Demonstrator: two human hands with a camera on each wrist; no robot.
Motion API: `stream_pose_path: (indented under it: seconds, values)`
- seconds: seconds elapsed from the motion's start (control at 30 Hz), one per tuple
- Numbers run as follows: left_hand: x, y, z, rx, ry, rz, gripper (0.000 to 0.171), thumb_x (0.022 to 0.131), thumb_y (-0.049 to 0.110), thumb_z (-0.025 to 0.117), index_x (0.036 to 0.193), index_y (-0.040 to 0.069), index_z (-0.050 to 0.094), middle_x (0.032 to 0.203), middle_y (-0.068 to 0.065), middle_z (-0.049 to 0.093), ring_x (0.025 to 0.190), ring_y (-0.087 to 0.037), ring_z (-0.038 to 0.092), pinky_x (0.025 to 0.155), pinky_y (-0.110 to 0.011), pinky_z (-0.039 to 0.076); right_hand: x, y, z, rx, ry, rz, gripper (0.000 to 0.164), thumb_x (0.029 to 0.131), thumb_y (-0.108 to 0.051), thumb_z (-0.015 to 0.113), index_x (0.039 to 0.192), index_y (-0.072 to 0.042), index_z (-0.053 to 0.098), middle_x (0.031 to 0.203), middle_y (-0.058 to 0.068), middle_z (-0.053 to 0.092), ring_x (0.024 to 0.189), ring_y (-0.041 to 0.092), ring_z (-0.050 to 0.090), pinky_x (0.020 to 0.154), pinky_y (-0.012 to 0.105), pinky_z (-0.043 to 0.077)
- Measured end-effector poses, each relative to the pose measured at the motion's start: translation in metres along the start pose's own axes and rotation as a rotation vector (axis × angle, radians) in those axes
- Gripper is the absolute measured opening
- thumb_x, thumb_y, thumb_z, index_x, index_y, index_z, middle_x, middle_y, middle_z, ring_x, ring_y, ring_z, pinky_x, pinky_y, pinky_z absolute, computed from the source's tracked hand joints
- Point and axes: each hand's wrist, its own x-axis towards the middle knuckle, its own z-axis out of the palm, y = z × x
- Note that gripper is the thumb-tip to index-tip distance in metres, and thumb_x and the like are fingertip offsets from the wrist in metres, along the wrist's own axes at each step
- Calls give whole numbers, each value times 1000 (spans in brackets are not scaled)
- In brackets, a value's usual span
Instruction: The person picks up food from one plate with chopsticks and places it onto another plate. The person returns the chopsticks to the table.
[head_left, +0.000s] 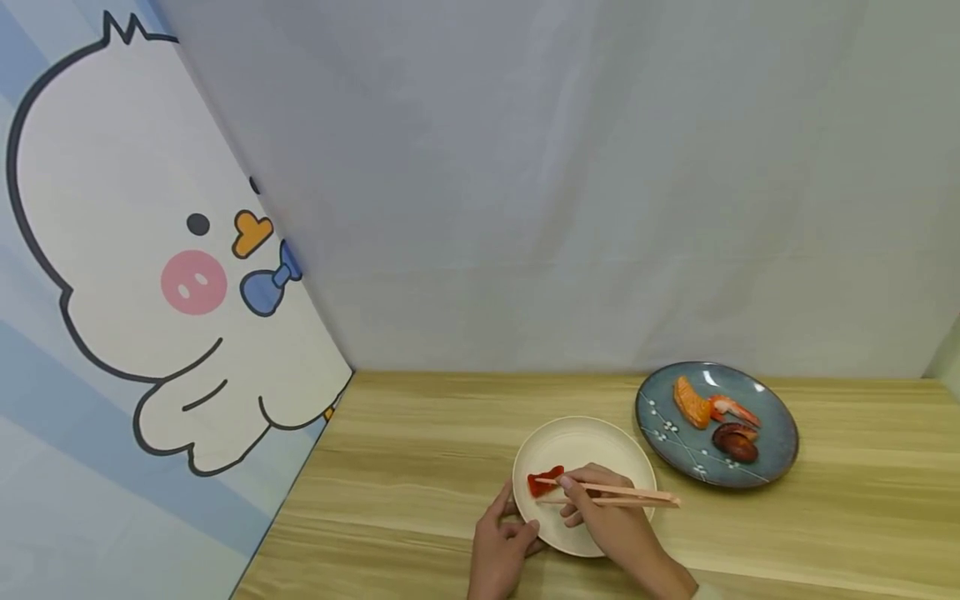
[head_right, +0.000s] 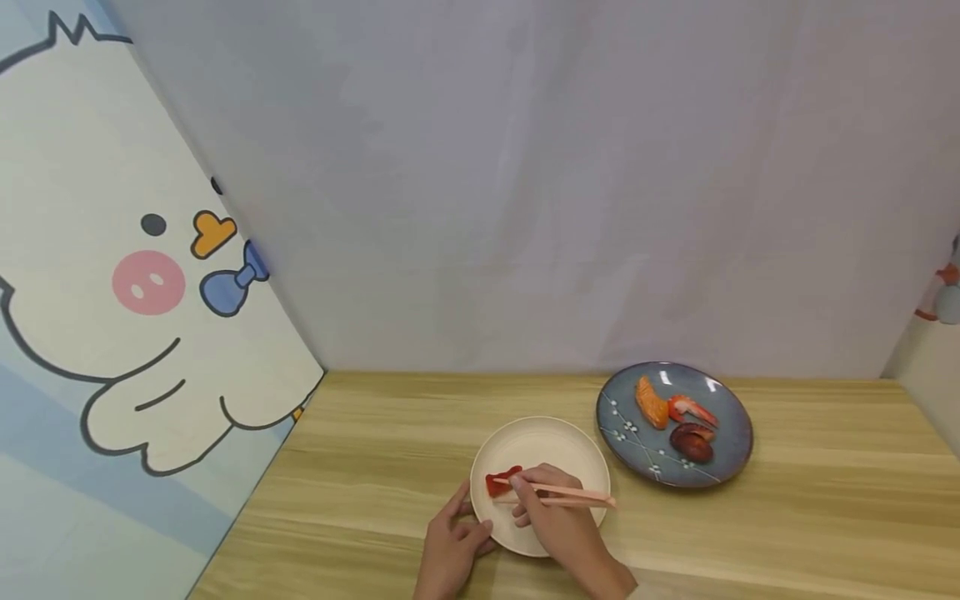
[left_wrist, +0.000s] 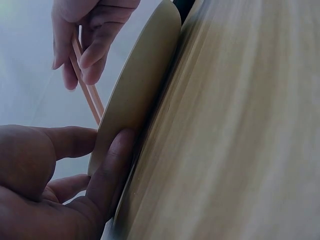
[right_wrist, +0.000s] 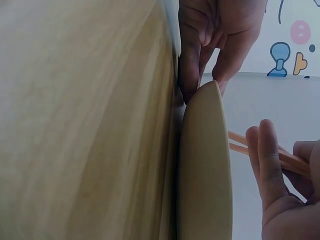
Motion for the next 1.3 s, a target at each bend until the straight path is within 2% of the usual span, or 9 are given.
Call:
stream_pose_path:
  seconds: [0.33, 0.73, 1.03, 1.3]
  values:
    - [1, 3, 1, -1, -20, 8, 76, 91, -15, 66, 158, -16, 30, 120, -24, 60, 87, -21, 72, 76, -33, 68, 6, 4, 1, -13, -15, 20, 26, 105, -9, 65, 113, 15, 71, 92, 26, 71, 71, 15, 74, 64, 30, 67]
    - [-1, 4, 1, 13, -11, 8, 76, 90, -16, 66, 158, -14, 32, 118, -23, 61, 86, -21, 73, 75, -32, 68, 12, 5, 6, 15, 62, 76, 20, 103, -3, 65, 106, 16, 71, 86, 26, 72, 70, 10, 72, 67, 29, 68]
    - [-1, 3, 0, 12, -19, 14, 77, 90, -16, 66, 158, -15, 31, 117, -22, 62, 86, -22, 73, 74, -32, 68, 15, 4, 13, 2, 93, 14, 14, 101, 2, 66, 94, 10, 76, 86, 22, 69, 69, 14, 72, 63, 27, 67]
    - [1, 0, 0, 14, -14, 22, 76, 90, -17, 65, 158, -16, 30, 118, -23, 61, 85, -21, 73, 74, -33, 68, 15, 0, 18, -20, 103, 33, 16, 102, 1, 66, 93, 12, 74, 83, 22, 68, 66, 11, 70, 62, 26, 66]
